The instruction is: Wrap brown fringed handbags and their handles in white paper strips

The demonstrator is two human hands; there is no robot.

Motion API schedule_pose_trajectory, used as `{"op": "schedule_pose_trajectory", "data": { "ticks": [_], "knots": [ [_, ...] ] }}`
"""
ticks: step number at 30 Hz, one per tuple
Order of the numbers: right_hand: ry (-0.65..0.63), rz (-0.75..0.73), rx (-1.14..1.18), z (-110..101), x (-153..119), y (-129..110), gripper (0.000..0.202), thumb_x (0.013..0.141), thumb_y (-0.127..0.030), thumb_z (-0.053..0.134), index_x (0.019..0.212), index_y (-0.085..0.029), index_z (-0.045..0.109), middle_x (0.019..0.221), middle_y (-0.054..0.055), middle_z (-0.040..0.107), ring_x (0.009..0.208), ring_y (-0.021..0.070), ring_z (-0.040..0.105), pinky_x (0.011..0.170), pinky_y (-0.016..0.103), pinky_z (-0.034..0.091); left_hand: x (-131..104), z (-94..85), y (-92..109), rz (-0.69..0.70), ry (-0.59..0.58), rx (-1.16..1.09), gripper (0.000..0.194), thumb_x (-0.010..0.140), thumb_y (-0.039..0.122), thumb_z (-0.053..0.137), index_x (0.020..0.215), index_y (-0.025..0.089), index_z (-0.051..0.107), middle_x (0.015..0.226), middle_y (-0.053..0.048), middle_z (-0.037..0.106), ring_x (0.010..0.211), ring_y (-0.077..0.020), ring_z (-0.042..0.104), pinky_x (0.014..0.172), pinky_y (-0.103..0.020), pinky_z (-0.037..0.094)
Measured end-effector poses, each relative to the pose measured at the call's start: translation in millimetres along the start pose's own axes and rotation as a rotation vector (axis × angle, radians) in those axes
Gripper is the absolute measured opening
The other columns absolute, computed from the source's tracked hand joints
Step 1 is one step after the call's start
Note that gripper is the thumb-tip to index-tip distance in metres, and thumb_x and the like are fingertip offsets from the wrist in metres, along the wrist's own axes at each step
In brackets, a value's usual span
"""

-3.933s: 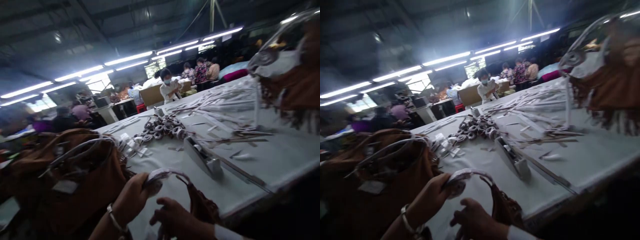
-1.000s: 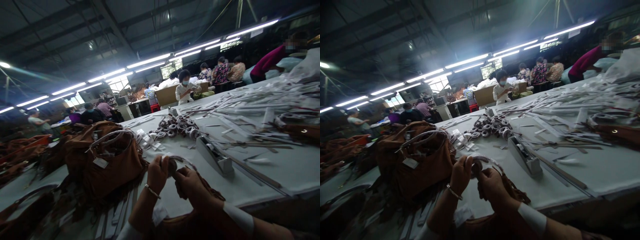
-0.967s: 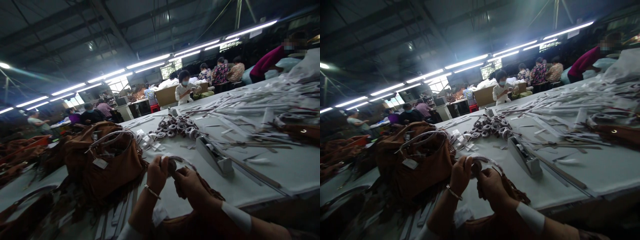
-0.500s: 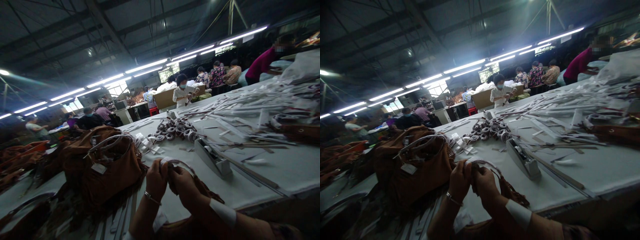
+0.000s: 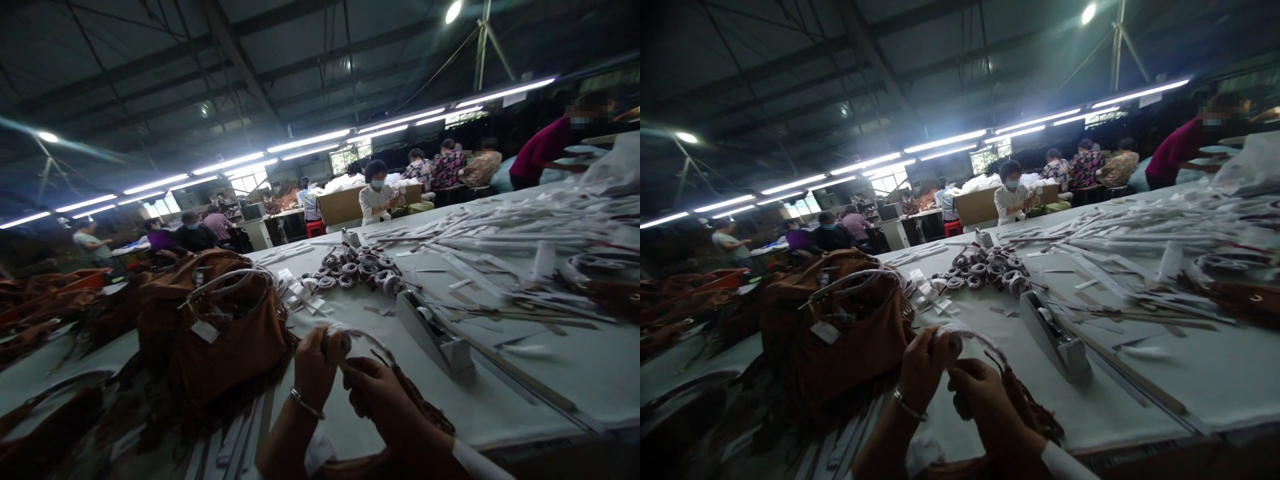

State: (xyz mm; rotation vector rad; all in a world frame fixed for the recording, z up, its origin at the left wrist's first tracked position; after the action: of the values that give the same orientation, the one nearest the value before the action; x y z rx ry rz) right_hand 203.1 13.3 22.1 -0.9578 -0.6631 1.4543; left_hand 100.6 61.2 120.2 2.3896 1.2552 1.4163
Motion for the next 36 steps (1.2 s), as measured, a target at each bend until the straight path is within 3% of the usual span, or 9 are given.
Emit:
{"op": "schedule_pose_trajectory", "data": {
  "ticks": [6, 10, 12, 15, 18, 25, 30, 34, 36],
  "knots": [
    [0.091, -0.117, 0.026, 8.5, 10.4, -12.6, 0.043, 0.063, -0.05, 0.081, 0.073, -0.012, 0.063, 0.058, -0.002, 0.055, 0.04, 0.0052, 0.039, 0.038, 0.02, 0.025, -6.7, -3.1, 6.0, 0.025, -0.003, -0.004, 0.031, 0.1, 0.034, 0.041, 0.111, 0.017, 0.064, 0.093, -0.009, 0.074, 0.083, -0.0202, 0.07, 0.077, -0.03, 0.054],
    [0.135, -0.164, 0.002, 14.6, 16.2, -23.0, 0.036, 0.062, -0.045, 0.079, 0.07, -0.013, 0.065, 0.051, -0.003, 0.052, 0.04, 0.0054, 0.035, 0.04, 0.021, 0.023, -11.4, -2.9, -4.4, -0.06, 0.021, 0.026, 0.047, 0.103, 0.033, 0.031, 0.14, 0.007, 0.045, 0.091, -0.014, 0.073, 0.081, -0.0236, 0.071, 0.075, -0.035, 0.056],
    [0.15, -0.183, -0.016, 15.2, 17.5, -25.3, 0.034, 0.061, -0.045, 0.078, 0.067, -0.014, 0.065, 0.047, -0.004, 0.048, 0.04, 0.0053, 0.032, 0.041, 0.021, 0.022, -14.4, -1.9, -11.1, -0.078, 0.067, 0.053, 0.049, 0.104, 0.031, 0.028, 0.143, 0.006, 0.042, 0.104, -0.019, 0.072, 0.096, -0.0261, 0.071, 0.083, -0.038, 0.056],
    [0.175, -0.204, -0.04, 13.4, 18.3, -26.2, 0.035, 0.06, -0.046, 0.077, 0.066, -0.014, 0.065, 0.046, -0.005, 0.045, 0.042, 0.0052, 0.03, 0.042, 0.021, 0.022, -17.7, 0.5, -14.8, -0.017, 0.135, 0.077, 0.045, 0.103, 0.031, 0.03, 0.135, 0.007, 0.051, 0.127, -0.024, 0.064, 0.119, -0.03, 0.062, 0.096, -0.045, 0.052],
    [0.161, -0.147, -0.061, 13.7, 18.2, -20.7, 0.035, 0.061, -0.046, 0.078, 0.071, -0.014, 0.065, 0.046, -0.005, 0.044, 0.043, 0.0059, 0.031, 0.042, 0.021, 0.02, -16.9, 3.2, -17.3, 0.0, 0.122, 0.038, 0.041, 0.101, 0.03, 0.035, 0.129, 0.01, 0.057, 0.125, -0.021, 0.065, 0.116, -0.0288, 0.063, 0.098, -0.046, 0.051],
    [-0.194, 0.026, 0.288, 44.2, 5.1, -10.0, 0.032, 0.07, -0.034, 0.08, 0.088, -0.018, 0.06, 0.06, -0.008, 0.042, 0.046, 0.0033, 0.027, 0.043, 0.018, 0.019, -14.5, -8.7, -10.3, -0.036, 0.117, -0.083, 0.045, 0.099, 0.023, 0.034, 0.14, 0.009, 0.047, 0.122, -0.018, 0.065, 0.112, -0.0235, 0.062, 0.098, -0.039, 0.05],
    [-0.279, 0.106, 0.483, 46.2, 5.5, -1.5, 0.033, 0.073, -0.032, 0.081, 0.085, -0.02, 0.053, 0.062, -0.009, 0.039, 0.047, 0.0026, 0.022, 0.045, 0.017, 0.015, -15.7, -9.0, -13.6, -0.129, 0.089, -0.068, 0.045, 0.097, 0.03, 0.039, 0.135, 0.009, 0.05, 0.114, -0.018, 0.068, 0.108, -0.0271, 0.064, 0.1, -0.045, 0.047],
    [-0.261, 0.089, 0.49, 39.5, 9.8, -0.6, 0.035, 0.073, -0.034, 0.082, 0.087, -0.02, 0.053, 0.063, -0.009, 0.038, 0.048, 0.0028, 0.023, 0.045, 0.016, 0.017, -14.0, -1.2, -19.8, -0.251, -0.031, -0.211, 0.036, 0.097, 0.041, 0.039, 0.106, 0.015, 0.063, 0.089, -0.01, 0.068, 0.085, -0.0233, 0.065, 0.081, -0.037, 0.052],
    [-0.241, 0.067, 0.435, 36.7, 10.9, -3.1, 0.036, 0.073, -0.036, 0.082, 0.084, -0.019, 0.053, 0.064, -0.008, 0.04, 0.048, 0.0027, 0.025, 0.045, 0.017, 0.018, -14.2, 5.7, -18.5, -0.29, -0.126, -0.323, 0.039, 0.097, 0.047, 0.038, 0.085, 0.018, 0.06, 0.074, -0.003, 0.062, 0.068, -0.0178, 0.058, 0.066, -0.03, 0.049]
  ]
}}
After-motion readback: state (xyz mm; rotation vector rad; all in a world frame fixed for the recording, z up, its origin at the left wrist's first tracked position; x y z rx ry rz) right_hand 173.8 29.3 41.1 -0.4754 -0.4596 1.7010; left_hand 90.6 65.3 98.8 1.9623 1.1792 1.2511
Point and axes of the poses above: each hand's wrist, its own x-axis towards the middle knuckle, its own z-axis out of the palm, y = z × x, the point moved 8 cm from there along x, towards the middle knuckle
